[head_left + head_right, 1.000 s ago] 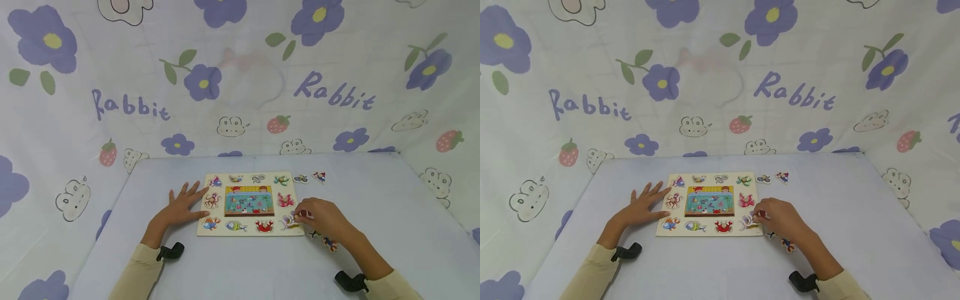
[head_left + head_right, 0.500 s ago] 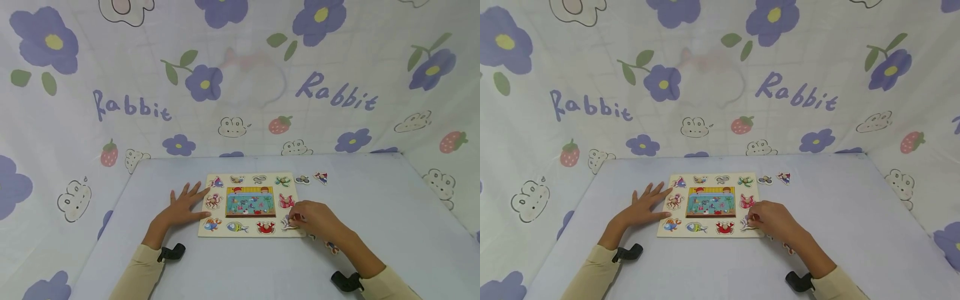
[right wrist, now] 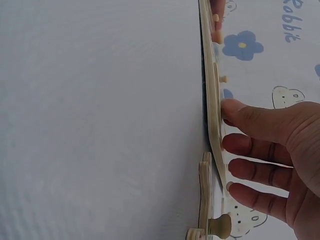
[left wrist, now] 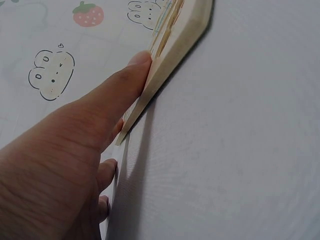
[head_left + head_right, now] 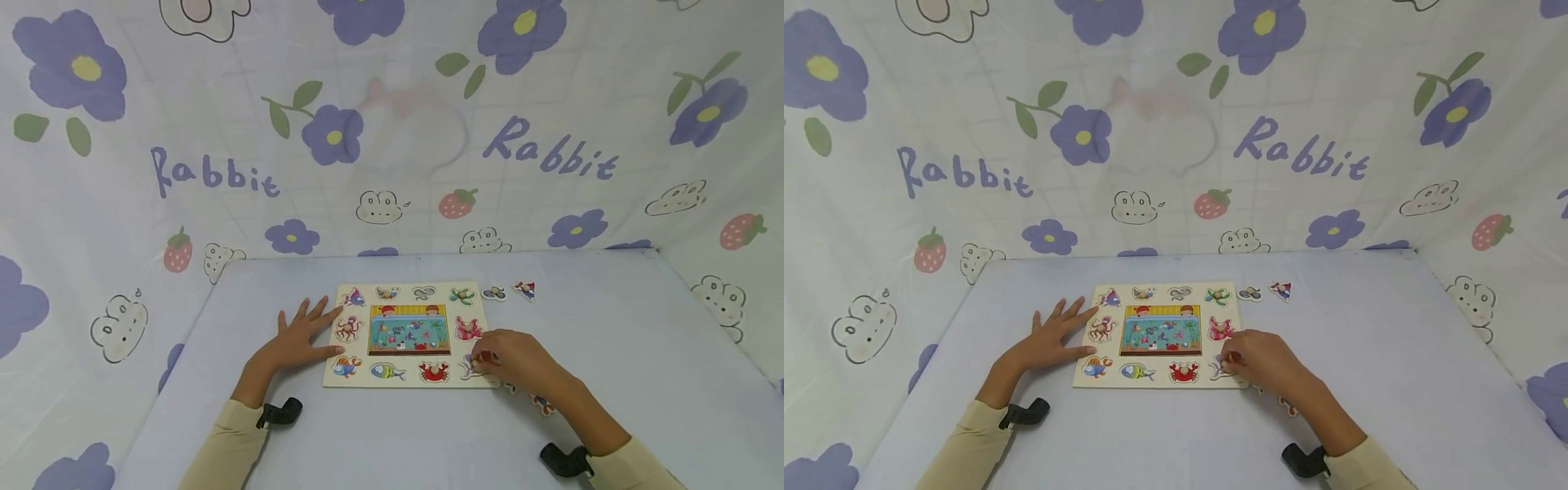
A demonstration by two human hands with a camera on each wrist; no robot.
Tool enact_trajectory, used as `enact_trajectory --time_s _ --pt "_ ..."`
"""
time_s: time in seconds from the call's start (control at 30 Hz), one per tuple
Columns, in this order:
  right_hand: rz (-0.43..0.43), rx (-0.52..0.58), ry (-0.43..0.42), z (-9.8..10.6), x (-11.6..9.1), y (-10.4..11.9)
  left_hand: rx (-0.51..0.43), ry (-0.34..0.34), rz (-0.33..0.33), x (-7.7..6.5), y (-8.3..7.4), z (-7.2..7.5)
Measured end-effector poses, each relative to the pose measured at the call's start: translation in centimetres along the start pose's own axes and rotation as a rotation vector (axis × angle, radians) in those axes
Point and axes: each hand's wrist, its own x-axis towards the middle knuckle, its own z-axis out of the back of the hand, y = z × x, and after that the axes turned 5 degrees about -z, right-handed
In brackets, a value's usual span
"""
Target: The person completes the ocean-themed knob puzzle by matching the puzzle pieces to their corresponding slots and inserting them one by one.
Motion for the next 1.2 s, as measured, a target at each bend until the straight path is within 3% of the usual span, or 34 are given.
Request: enact_trajectory --time_s 0.5,0.7,1.0,1.2 --pt "-0.018 0.055 0.015 0.2 0.3 0.2 0.004 -0.009 -0.002 -0.1 0.4 0.3" --pt "-0.065 0.053 0.014 0.7 0.2 0.0 -0.011 -0.008 -0.006 -0.1 0.2 0.3" --pt "-0.05 0.062 -0.124 3.8 -0.5 -2.1 -0.022 -0.005 -0.012 0.0 0.1 0.0" --pt "-0.05 0.116 -0.181 5.6 0.6 -5.0 -0.01 -0.004 -0.011 0.1 0.4 -0.3"
